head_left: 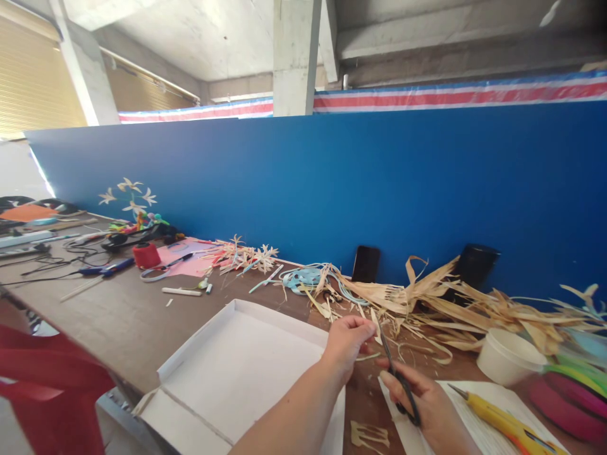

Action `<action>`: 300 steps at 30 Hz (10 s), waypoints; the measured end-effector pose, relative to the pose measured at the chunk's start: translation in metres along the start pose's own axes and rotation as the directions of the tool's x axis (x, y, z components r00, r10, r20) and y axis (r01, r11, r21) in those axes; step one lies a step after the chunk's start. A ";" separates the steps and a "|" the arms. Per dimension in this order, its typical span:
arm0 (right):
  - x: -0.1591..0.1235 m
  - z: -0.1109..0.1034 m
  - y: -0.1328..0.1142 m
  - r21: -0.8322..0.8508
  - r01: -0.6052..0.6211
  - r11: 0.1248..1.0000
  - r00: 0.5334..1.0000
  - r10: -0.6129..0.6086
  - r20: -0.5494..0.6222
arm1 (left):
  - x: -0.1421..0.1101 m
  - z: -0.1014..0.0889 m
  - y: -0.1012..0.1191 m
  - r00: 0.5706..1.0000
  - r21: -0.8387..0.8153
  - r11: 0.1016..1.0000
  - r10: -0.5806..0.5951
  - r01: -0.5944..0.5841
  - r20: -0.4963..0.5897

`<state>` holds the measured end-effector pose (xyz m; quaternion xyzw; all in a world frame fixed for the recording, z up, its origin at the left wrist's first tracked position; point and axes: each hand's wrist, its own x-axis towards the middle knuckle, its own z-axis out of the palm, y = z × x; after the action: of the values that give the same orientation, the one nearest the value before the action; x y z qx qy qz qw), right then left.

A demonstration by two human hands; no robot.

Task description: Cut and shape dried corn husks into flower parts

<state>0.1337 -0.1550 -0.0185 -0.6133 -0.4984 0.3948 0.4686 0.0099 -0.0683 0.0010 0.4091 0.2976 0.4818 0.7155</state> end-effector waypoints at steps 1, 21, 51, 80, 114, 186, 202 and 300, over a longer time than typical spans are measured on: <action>0.000 0.000 0.000 -0.005 0.002 1.000 1.000 -0.002 -0.001 | 0.000 0.000 0.000 1.000 0.000 1.000 -0.005 0.005 0.001; 0.002 0.000 0.006 -0.104 0.017 0.994 1.000 -0.018 -0.004 | -0.001 0.001 0.000 0.999 -0.003 0.999 -0.037 0.037 -0.019; -0.007 0.004 -0.016 0.038 -0.015 0.999 0.994 0.019 -0.109 | -0.003 0.002 0.001 1.000 0.092 0.996 0.005 -0.005 -0.002; -0.003 -0.007 -0.011 -0.069 -0.022 0.997 0.988 0.011 -0.154 | -0.001 0.000 0.000 0.996 -0.008 0.998 -0.056 0.057 0.070; -0.008 0.006 -0.011 -0.112 -0.023 0.994 0.999 0.026 0.025 | 0.002 -0.001 -0.002 1.000 -0.095 0.996 -0.005 0.003 -0.021; -0.009 -0.004 -0.017 -0.128 -0.032 0.991 0.996 0.021 -0.086 | 0.000 -0.011 0.014 0.988 0.280 0.957 -0.111 0.076 0.111; -0.005 -0.005 -0.008 -0.169 0.024 0.985 0.992 -0.045 -0.121 | 0.000 -0.011 0.015 0.990 0.280 0.957 -0.104 0.073 0.099; -0.009 0.004 -0.013 -0.210 -0.029 0.977 0.998 0.017 -0.058 | 0.000 -0.007 0.014 0.997 0.147 0.986 -0.081 0.079 0.009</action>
<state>0.1252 -0.1622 -0.0063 -0.6761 -0.5169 0.3277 0.4103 -0.0018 -0.0636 0.0094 0.4519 0.3430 0.4265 0.7044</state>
